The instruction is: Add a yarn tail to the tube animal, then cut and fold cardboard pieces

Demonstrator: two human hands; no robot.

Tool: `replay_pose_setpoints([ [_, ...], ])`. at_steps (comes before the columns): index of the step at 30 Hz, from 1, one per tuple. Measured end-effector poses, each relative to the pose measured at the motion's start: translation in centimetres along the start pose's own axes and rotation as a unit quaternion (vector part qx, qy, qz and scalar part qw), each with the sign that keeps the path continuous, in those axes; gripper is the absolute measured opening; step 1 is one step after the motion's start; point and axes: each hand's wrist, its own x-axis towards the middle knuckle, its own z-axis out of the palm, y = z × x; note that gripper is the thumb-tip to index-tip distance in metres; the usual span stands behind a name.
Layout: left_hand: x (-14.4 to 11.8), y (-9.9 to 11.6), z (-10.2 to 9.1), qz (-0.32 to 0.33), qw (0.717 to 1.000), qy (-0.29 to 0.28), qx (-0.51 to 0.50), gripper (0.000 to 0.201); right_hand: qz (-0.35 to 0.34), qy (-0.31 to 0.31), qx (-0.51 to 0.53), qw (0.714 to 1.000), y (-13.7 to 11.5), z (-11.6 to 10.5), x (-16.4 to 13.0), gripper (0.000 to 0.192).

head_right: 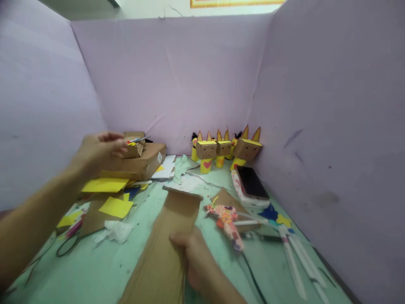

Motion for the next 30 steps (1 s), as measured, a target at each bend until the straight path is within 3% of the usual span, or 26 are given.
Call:
replay_pose_setpoints([
  [4,-10.2,-3.9,3.9,-0.077,0.979,-0.127,-0.142,0.073,0.009,-0.061,-0.022,0.998,0.0,0.2,-0.5,0.041],
  [6,-13.0,-5.7,5.3,-0.107,0.958,-0.153,-0.219,0.080,0.029,-0.099,-0.062,0.993,0.3,0.1,-0.7,0.044],
  [7,-13.6,-6.3,5.8,-0.108,0.949,-0.155,-0.252,0.072,0.041,-0.108,-0.092,0.989,0.4,0.0,-0.7,0.044],
  [10,-13.8,-6.9,6.6,-0.168,0.916,-0.121,-0.345,0.045,0.051,-0.128,-0.182,0.974,0.7,-0.3,-0.9,0.043],
  [12,-13.5,-7.0,6.7,-0.219,0.895,-0.075,-0.381,0.039,0.035,-0.160,-0.226,0.960,0.7,-0.3,-1.1,0.042],
  [17,-13.1,-7.6,6.5,-0.228,0.894,-0.008,-0.385,0.032,0.009,-0.203,-0.238,0.950,0.6,-0.2,-1.0,0.042],
  [19,-12.9,-7.9,6.5,-0.223,0.897,0.008,-0.381,0.029,-0.001,-0.187,-0.218,0.958,0.5,-0.2,-0.7,0.039],
  [24,-12.5,-8.4,6.9,-0.211,0.899,0.037,-0.382,0.022,-0.030,-0.053,-0.192,0.979,0.3,-0.7,0.4,0.034],
  [30,-13.1,-8.4,7.5,-0.203,0.889,0.020,-0.409,0.028,-0.040,-0.043,-0.189,0.980,-0.5,-1.1,0.7,0.042],
])
